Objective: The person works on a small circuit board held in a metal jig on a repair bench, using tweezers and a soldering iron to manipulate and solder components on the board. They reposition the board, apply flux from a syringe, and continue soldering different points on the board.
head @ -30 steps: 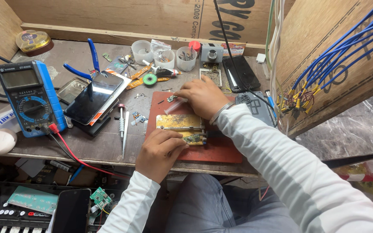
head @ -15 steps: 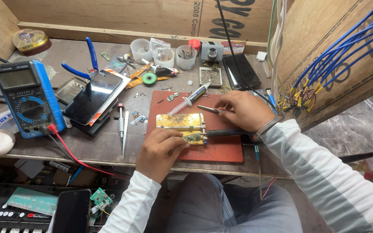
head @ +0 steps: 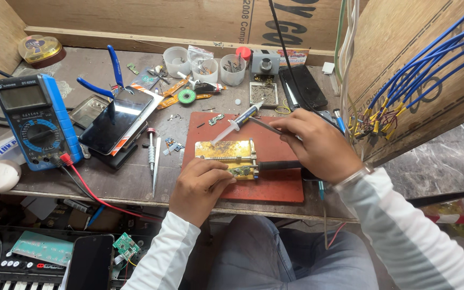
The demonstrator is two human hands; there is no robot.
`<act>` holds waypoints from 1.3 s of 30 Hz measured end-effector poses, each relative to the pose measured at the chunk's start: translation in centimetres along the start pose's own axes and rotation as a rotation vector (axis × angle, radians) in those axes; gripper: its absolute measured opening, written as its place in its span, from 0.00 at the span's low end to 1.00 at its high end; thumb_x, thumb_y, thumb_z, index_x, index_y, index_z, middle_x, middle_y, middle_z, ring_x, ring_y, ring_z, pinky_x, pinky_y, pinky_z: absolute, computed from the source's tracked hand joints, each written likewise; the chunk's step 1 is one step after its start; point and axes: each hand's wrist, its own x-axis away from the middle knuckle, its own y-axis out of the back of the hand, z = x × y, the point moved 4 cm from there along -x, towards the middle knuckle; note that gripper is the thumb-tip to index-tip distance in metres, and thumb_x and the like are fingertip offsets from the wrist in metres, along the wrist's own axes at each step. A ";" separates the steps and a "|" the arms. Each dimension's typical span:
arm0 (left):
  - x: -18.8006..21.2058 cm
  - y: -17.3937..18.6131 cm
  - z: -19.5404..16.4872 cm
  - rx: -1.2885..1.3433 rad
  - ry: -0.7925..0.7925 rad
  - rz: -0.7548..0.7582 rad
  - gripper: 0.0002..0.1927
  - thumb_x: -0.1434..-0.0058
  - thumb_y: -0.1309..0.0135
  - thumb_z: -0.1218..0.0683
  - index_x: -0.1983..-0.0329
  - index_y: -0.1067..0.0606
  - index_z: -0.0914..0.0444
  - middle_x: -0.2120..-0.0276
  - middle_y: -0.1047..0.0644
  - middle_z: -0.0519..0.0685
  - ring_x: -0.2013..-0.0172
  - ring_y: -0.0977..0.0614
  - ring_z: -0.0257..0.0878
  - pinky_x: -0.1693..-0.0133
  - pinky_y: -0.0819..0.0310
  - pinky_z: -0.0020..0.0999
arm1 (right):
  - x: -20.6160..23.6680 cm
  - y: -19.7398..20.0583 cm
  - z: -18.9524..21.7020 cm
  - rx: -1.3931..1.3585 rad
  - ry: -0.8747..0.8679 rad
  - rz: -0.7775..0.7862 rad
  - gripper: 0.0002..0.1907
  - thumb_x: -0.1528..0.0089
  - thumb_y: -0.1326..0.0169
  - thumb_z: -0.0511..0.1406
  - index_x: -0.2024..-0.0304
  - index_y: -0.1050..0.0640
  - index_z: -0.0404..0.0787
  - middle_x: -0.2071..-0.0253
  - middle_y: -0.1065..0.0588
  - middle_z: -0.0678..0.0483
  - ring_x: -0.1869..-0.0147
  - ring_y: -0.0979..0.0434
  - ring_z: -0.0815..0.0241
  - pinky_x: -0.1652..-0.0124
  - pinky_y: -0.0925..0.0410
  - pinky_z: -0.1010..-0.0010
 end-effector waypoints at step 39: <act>-0.1 -0.2 0.1 -0.033 0.010 0.015 0.05 0.44 0.36 0.56 0.64 0.18 0.60 0.61 0.19 0.45 0.56 0.19 0.45 0.54 0.24 0.40 | 9.4 -8.7 -0.5 -0.919 -0.209 -0.655 0.13 0.27 0.54 0.29 0.45 0.43 0.41 0.46 0.26 0.39 0.47 0.18 0.53 0.44 0.24 0.64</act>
